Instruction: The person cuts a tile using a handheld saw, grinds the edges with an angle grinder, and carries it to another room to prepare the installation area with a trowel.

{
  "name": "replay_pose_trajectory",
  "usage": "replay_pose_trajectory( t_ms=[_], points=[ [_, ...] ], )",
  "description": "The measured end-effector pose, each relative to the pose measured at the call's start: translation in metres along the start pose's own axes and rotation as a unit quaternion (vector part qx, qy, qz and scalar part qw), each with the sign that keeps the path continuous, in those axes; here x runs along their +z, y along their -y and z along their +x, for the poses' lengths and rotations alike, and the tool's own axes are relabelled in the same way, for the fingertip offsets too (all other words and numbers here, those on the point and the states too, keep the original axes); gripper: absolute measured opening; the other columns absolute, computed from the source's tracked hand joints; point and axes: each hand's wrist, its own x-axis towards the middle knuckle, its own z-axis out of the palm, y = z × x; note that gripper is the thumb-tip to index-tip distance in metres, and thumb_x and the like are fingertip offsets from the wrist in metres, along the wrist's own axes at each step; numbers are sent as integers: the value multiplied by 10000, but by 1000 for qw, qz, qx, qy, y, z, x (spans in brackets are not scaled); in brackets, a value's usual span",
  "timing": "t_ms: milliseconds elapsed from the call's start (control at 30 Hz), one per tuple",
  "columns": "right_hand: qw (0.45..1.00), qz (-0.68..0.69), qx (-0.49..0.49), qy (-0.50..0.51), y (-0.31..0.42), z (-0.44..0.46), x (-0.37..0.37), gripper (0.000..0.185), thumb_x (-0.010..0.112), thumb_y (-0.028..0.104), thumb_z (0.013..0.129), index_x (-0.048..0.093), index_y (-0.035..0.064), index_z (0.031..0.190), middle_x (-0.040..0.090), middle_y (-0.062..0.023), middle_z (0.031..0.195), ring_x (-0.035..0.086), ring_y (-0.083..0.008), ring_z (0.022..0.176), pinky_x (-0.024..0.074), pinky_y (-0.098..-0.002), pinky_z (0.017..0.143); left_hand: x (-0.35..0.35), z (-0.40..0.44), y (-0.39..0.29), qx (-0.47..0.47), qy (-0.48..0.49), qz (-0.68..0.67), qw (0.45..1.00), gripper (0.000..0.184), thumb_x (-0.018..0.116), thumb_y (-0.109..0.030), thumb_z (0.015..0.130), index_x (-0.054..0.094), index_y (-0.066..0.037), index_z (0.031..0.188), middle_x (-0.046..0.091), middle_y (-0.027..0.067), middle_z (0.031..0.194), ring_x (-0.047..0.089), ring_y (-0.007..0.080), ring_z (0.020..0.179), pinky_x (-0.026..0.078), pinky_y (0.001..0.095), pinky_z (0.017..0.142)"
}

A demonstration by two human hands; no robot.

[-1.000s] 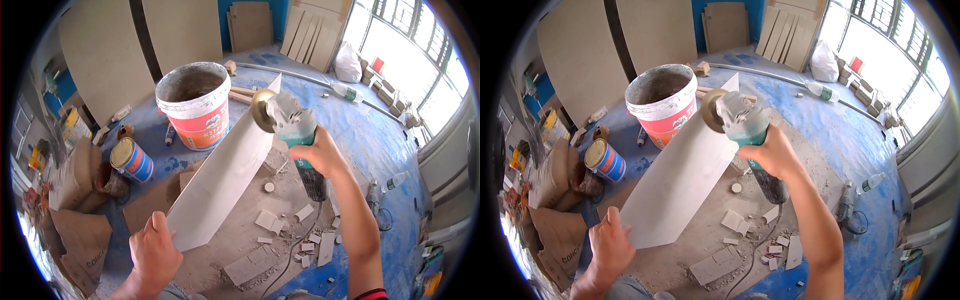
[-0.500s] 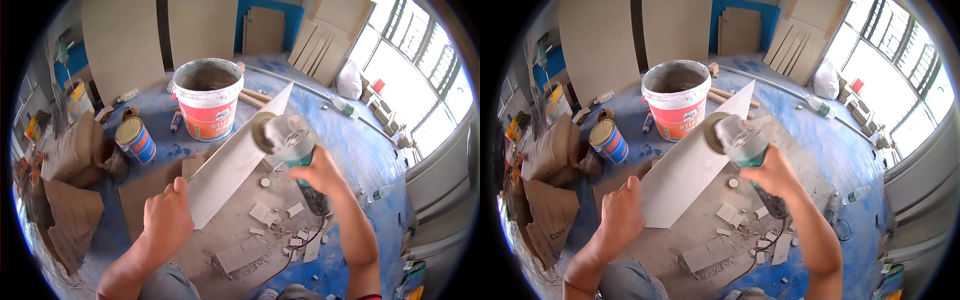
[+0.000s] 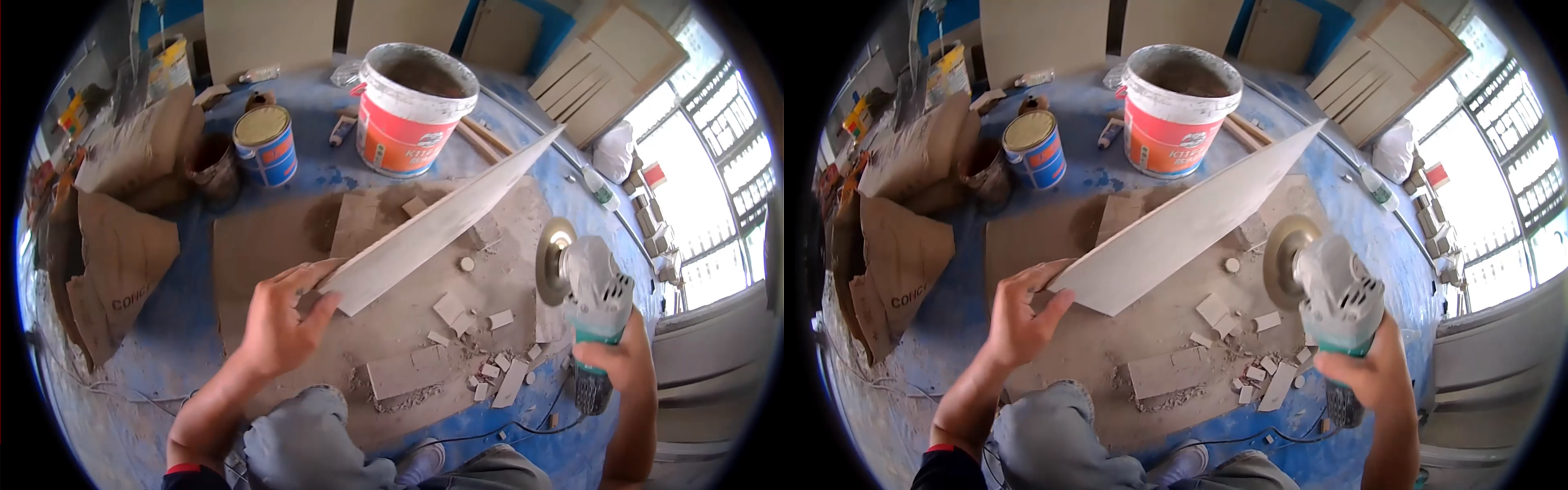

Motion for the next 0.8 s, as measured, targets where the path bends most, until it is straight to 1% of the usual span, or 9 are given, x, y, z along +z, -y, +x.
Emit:
replay_pose_trajectory(
  t_ms=[100,167,200,267,367,600,633,700,800],
  points=[
    [997,-39,-33,62,13,-10,23,646,780,111,649,549,-44,1231,679,-125,1057,634,-187,985,487,-340,894,26,-3,12,-37,-36,-103,993,335,702,-30,837,668,5,1168,686,159,957,662,276,883,507,341,811],
    [994,-58,-45,83,19,-16,35,651,791,127,650,547,-43,1229,679,-130,1051,637,-191,978,490,-345,890,48,4,13,9,-75,-152,986,306,691,5,857,664,23,1161,677,118,945,633,223,881,501,297,817],
    [991,-72,-59,94,23,-18,42,657,802,142,652,545,-43,1227,680,-135,1045,640,-195,972,494,-349,887,60,5,13,-23,-74,-226,971,242,689,-22,880,668,47,1111,679,129,1042,629,206,969,493,301,852],
    [988,-83,-71,106,34,-19,53,672,816,170,655,532,-45,1224,688,-154,1016,670,-226,941,509,-360,865,75,2,19,-19,-108,-268,957,210,659,3,903,673,43,1108,692,134,1097,637,191,975,494,288,862],
    [975,-151,-83,141,48,-19,65,683,830,209,660,504,-45,1205,695,-190,964,709,-314,892,532,-385,817,79,-3,23,-21,-97,-295,950,207,646,49,885,683,54,1089,689,194,1167,672,232,1052,507,301,901],
    [955,-210,-57,202,82,-9,95,634,819,222,683,492,-42,1157,685,-219,959,704,-366,918,533,-409,821,73,2,22,-32,-92,-298,950,228,637,58,881,683,55,1104,698,189,1152,682,279,1072,523,321,906],
    [954,-212,-59,205,86,-9,97,634,819,222,683,492,-42,1157,685,-219,959,704,-366,918,533,-409,821,71,2,22,-30,-90,-286,953,250,664,30,871,679,56,1119,697,185,1157,677,274,1085,518,326,925],
    [944,-235,19,230,92,-8,99,795,838,185,647,450,-72,1292,653,-177,1084,645,-240,987,494,-369,899,71,2,25,-25,-85,-296,951,270,682,6,866,675,56,1131,694,187,1165,672,273,1094,512,327,938],
    [960,-182,15,214,103,-11,114,808,841,201,640,442,-83,1283,656,-189,1083,654,-256,984,500,-377,889,71,0,29,-33,-76,-333,939,370,746,-75,836,661,52,1173,680,190,1196,663,266,1108,501,335,959]
  ],
)
